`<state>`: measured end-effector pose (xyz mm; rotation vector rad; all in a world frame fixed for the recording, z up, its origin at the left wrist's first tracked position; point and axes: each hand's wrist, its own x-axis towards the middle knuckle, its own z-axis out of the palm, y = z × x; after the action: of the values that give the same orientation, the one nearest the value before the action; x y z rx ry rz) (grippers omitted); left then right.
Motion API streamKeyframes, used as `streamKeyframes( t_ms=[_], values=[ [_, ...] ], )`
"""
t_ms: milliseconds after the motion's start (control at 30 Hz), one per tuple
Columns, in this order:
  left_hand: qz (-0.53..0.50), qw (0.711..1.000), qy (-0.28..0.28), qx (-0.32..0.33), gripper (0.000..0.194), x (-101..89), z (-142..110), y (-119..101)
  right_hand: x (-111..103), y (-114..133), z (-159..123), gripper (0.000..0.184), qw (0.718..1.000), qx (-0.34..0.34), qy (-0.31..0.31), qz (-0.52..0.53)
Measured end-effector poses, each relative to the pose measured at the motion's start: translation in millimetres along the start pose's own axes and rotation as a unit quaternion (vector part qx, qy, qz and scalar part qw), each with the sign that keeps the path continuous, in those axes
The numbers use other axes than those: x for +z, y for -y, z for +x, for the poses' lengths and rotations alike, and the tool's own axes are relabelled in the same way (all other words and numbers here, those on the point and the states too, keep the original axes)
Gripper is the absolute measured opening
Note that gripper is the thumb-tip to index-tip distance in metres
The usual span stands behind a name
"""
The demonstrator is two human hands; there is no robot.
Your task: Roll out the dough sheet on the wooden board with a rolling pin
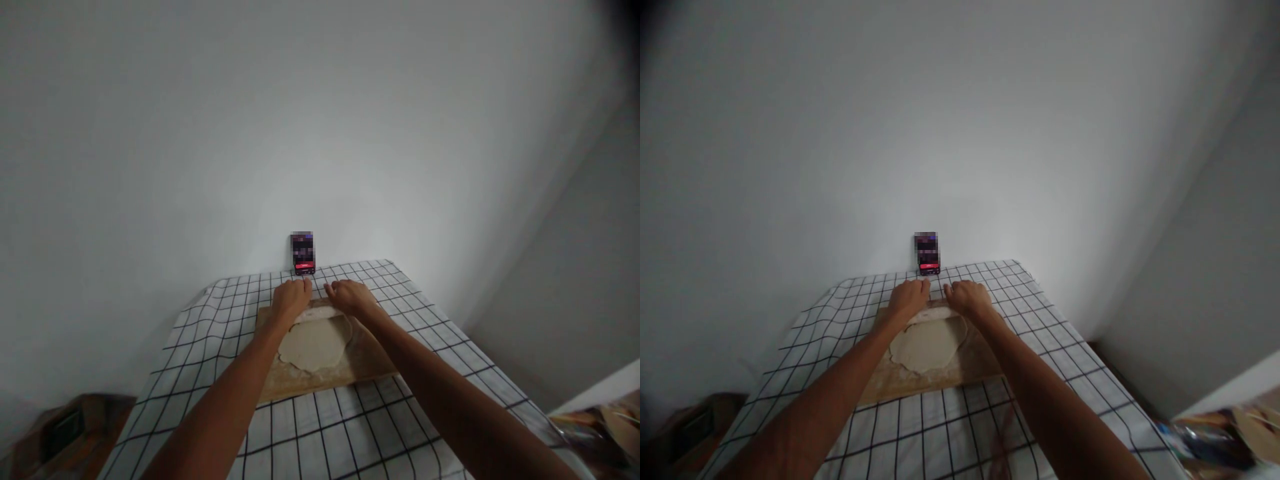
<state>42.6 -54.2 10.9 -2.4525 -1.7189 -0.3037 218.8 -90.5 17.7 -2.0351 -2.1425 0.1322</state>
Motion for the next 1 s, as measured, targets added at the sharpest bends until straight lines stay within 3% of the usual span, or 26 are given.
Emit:
streamKeyframes(
  t_ms=[100, 267, 400, 533, 633, 767, 867, 1000],
  values=[
    [0.004, 1.000, -0.002, -0.020, 0.059, -4.0, -4.0, -2.5, 1.6, 0.7, -7.0, 0.065, 1.000, -0.006, 0.007, -0.007],
    [-0.013, 0.999, 0.025, -0.030, 0.041, -17.9, -25.2, -3.7, 4.6, 5.2, -39.6, 0.052, 0.999, -0.011, -0.042, -0.026],
    [-0.021, 0.999, -0.011, -0.044, 0.045, -25.0, -59.6, -10.1, 9.6, 13.9, -75.9, 0.043, 0.994, -0.038, -0.098, -0.013],
    [-0.034, 0.997, -0.062, -0.001, 0.043, -17.6, -100.2, -6.0, 19.4, 24.1, -109.7, 0.045, 0.994, -0.023, -0.110, 0.004],
    [-0.043, 0.995, -0.051, 0.069, 0.047, -12.1, -118.9, 6.2, 27.5, 26.8, -123.0, 0.049, 0.992, -0.019, -0.124, 0.015],
    [-0.053, 0.990, -0.039, 0.127, 0.054, -13.3, -114.8, 16.4, 25.5, 20.7, -110.1, 0.047, 0.989, -0.025, -0.144, 0.007],
    [-0.050, 0.991, -0.036, 0.116, 0.055, -14.0, -95.2, 15.6, 14.5, 15.1, -79.5, 0.045, 0.992, -0.062, -0.110, -0.008],
    [-0.019, 0.995, -0.039, 0.086, 0.048, -11.0, -69.5, 13.0, 3.7, 13.2, -36.3, 0.049, 0.997, -0.044, -0.066, -0.024]
  ],
)
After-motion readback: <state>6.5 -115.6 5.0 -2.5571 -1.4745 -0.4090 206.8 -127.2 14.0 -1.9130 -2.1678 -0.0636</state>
